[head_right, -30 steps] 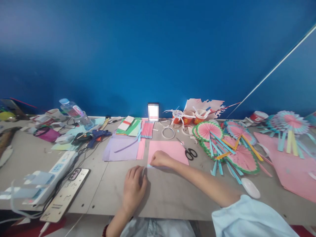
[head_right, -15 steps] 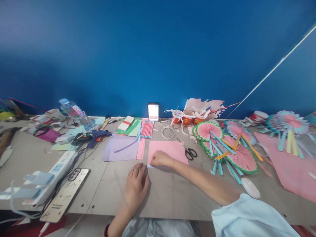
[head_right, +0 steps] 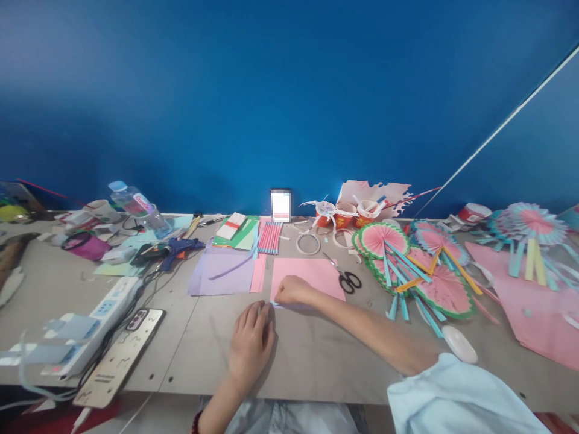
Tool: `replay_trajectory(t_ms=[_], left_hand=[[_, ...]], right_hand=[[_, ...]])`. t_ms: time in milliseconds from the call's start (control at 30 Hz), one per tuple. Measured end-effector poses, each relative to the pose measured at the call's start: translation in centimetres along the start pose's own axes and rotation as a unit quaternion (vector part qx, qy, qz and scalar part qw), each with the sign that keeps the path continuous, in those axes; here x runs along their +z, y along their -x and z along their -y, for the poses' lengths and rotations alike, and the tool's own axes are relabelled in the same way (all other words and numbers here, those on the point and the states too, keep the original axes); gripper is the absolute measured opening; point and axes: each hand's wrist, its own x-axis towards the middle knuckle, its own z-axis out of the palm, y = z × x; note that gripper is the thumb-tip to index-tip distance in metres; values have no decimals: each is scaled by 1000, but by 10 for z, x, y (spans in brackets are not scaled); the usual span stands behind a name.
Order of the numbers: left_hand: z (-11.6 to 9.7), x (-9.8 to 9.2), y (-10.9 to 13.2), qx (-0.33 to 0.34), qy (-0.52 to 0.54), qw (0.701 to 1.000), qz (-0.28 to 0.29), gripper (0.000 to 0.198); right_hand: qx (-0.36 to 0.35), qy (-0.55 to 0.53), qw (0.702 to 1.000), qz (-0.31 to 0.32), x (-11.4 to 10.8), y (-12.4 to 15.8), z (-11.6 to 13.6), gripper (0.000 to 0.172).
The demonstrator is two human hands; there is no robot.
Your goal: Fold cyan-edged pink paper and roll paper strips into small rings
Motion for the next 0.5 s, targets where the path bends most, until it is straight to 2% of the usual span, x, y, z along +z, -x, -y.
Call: replay_trajectory(t_ms=[500], left_hand=[[-2,2,1,24,-66,997,26,39]], right_hand=[[-63,1,998,-2,3,-3,-14,17]])
